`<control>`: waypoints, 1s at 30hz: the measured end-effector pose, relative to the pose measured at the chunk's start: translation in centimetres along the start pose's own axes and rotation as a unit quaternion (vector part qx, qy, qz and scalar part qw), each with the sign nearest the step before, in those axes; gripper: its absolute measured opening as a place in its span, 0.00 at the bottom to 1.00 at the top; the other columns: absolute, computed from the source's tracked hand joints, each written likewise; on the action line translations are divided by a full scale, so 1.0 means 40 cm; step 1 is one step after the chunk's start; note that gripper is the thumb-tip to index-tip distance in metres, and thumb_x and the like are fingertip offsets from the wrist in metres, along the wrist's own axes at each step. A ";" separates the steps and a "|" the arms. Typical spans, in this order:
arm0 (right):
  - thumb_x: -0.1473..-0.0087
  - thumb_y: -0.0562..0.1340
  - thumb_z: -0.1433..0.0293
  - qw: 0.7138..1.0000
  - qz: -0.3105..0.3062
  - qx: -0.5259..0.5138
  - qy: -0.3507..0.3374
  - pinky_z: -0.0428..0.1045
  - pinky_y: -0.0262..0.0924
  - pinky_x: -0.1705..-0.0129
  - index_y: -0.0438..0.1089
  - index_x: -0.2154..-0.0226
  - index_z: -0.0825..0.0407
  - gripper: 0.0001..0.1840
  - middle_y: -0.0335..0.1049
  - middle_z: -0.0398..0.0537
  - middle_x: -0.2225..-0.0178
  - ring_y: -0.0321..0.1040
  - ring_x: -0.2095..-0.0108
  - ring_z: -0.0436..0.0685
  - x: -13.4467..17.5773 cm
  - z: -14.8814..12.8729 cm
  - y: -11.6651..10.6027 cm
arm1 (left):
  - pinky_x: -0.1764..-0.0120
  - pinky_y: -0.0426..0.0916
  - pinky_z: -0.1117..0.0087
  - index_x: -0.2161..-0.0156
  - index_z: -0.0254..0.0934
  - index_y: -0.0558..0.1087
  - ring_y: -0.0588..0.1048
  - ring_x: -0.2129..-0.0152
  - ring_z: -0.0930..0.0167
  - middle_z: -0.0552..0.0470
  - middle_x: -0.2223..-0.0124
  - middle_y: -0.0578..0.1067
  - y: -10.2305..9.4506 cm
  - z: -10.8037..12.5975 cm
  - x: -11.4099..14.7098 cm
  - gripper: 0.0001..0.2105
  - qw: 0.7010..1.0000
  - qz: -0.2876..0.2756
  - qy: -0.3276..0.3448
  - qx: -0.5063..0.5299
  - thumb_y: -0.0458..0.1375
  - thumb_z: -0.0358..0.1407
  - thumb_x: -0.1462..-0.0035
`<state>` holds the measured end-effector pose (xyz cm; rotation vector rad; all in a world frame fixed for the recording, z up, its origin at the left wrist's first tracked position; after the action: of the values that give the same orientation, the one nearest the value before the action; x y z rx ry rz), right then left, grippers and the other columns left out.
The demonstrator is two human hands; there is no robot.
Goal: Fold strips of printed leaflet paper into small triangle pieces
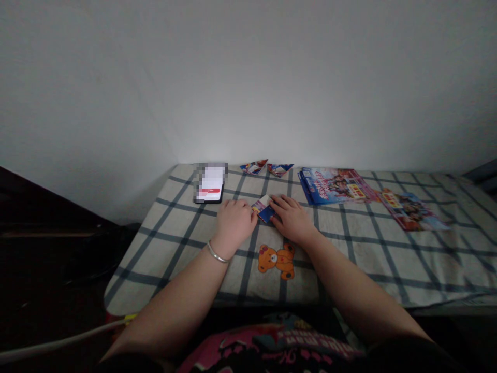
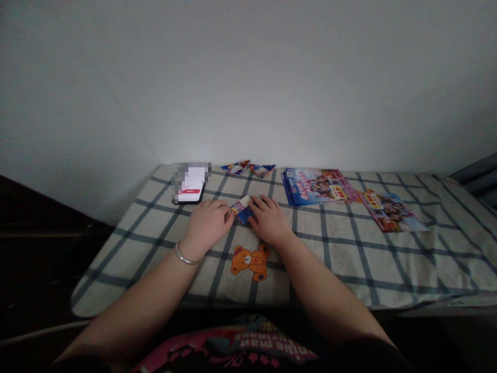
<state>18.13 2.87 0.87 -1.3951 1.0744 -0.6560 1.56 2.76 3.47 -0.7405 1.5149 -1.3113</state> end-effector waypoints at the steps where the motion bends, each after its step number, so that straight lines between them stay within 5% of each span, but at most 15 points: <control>1: 0.40 0.54 0.63 1.000 0.002 -0.005 -0.006 0.62 0.49 0.37 0.61 0.40 0.53 0.26 0.57 0.51 0.37 0.49 0.37 0.65 0.000 0.004 0.001 | 0.57 0.64 0.56 0.60 0.33 0.77 0.72 0.62 0.59 0.42 0.61 0.75 0.002 -0.003 -0.002 0.16 1.000 0.003 0.001 0.007 0.48 0.38 0.37; 5: 0.40 0.56 0.64 0.999 0.015 -0.027 -0.030 0.61 0.50 0.37 0.63 0.41 0.54 0.26 0.59 0.51 0.38 0.51 0.38 0.63 -0.002 0.020 0.005 | 0.52 0.64 0.59 0.47 0.38 0.70 0.71 0.56 0.62 0.46 0.53 0.75 0.012 -0.010 -0.011 0.16 0.997 0.019 0.052 0.054 0.53 0.32 0.41; 13: 0.40 0.57 0.68 0.994 0.049 -0.061 -0.082 0.58 0.56 0.40 0.69 0.46 0.51 0.20 0.68 0.50 0.45 0.58 0.41 0.60 0.003 0.006 -0.007 | 0.46 0.61 0.61 0.49 0.39 0.70 0.68 0.52 0.65 0.49 0.50 0.73 0.034 -0.013 -0.016 0.15 0.986 -0.004 0.125 0.109 0.55 0.32 0.41; 30: 0.39 0.58 0.67 0.991 0.030 -0.037 -0.122 0.55 0.60 0.44 0.71 0.48 0.48 0.17 0.71 0.49 0.48 0.65 0.46 0.57 0.005 -0.002 -0.019 | 0.48 0.62 0.60 0.47 0.40 0.70 0.67 0.53 0.62 0.47 0.51 0.70 0.041 -0.012 -0.014 0.21 0.986 -0.019 0.137 0.097 0.62 0.43 0.45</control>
<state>18.31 2.55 1.59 -1.4592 0.9487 -0.3928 1.55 3.81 2.03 -0.4805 1.5648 -1.6152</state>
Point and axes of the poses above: each hand's wrist, its own x-axis away from the middle knuckle, its own y-axis out of the palm, z = x × y, the point moved 4 cm from there along -x, towards the middle knuckle
